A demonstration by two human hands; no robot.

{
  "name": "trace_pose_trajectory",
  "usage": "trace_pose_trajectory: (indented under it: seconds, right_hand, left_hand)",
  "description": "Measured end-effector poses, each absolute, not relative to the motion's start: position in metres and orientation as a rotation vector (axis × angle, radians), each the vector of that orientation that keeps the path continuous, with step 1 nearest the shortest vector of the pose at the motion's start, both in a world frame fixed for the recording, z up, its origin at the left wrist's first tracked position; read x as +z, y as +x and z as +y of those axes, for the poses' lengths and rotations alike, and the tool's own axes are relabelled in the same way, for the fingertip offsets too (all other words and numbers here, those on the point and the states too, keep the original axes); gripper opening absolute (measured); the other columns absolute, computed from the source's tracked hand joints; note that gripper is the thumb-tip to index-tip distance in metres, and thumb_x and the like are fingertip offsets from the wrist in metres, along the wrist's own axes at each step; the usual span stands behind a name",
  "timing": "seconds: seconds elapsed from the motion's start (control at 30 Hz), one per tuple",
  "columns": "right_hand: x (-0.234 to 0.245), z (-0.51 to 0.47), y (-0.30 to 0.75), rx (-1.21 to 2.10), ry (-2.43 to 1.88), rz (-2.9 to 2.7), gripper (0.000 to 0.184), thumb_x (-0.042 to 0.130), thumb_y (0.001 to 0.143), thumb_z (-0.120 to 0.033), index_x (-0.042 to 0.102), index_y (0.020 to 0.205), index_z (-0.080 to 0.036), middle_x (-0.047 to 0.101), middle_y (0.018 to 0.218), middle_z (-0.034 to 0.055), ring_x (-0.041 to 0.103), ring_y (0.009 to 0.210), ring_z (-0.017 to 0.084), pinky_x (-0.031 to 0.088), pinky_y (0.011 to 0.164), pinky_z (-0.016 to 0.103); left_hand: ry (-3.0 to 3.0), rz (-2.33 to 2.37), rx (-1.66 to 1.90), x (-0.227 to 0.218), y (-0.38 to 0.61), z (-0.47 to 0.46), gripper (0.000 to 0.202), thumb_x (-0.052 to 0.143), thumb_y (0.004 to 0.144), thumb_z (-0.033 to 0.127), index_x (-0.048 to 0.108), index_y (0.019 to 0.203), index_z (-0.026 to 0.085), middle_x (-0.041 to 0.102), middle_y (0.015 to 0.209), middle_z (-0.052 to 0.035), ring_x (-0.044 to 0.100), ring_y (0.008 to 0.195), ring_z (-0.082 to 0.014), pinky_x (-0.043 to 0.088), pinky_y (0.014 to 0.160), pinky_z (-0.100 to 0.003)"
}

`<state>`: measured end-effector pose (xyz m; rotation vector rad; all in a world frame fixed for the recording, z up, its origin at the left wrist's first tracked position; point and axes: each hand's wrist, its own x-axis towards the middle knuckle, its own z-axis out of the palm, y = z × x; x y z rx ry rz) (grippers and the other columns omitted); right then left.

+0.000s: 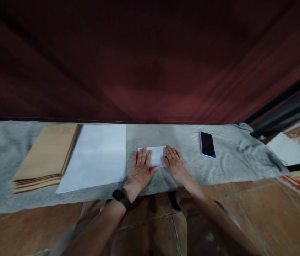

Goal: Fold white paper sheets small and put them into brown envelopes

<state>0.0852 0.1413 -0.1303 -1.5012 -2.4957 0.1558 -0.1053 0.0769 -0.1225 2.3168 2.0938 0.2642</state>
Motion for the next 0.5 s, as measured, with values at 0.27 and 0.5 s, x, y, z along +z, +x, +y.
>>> trace_pose_trajectory:
  seconds: [0.27,0.5]
  right_hand:
    - [-0.122,0.125,0.053,0.289,-1.250,-2.543,0.055,0.026,0.109,-0.038,0.036,0.158,-0.015,0.037,0.162,0.0097,0.032,0.152,0.021,0.027,0.126,0.046]
    - [-0.129,0.119,0.049,0.226,-1.226,-2.589,0.055,0.029,0.109,-0.039,0.035,0.158,-0.015,0.036,0.163,0.0087,0.033,0.151,0.021,0.023,0.127,0.044]
  left_hand:
    - [2.334,2.074,0.286,-0.125,-0.111,0.079,0.059,0.031,0.101,0.034,0.039,0.155,0.010,0.033,0.164,-0.0172,0.025,0.154,-0.0301,0.020,0.126,-0.053]
    - [2.353,2.069,0.410,-0.130,-0.114,0.082,0.061,0.031,0.098,0.024,0.034,0.156,0.007,0.031,0.165,-0.0164,0.023,0.155,-0.0282,0.022,0.126,-0.052]
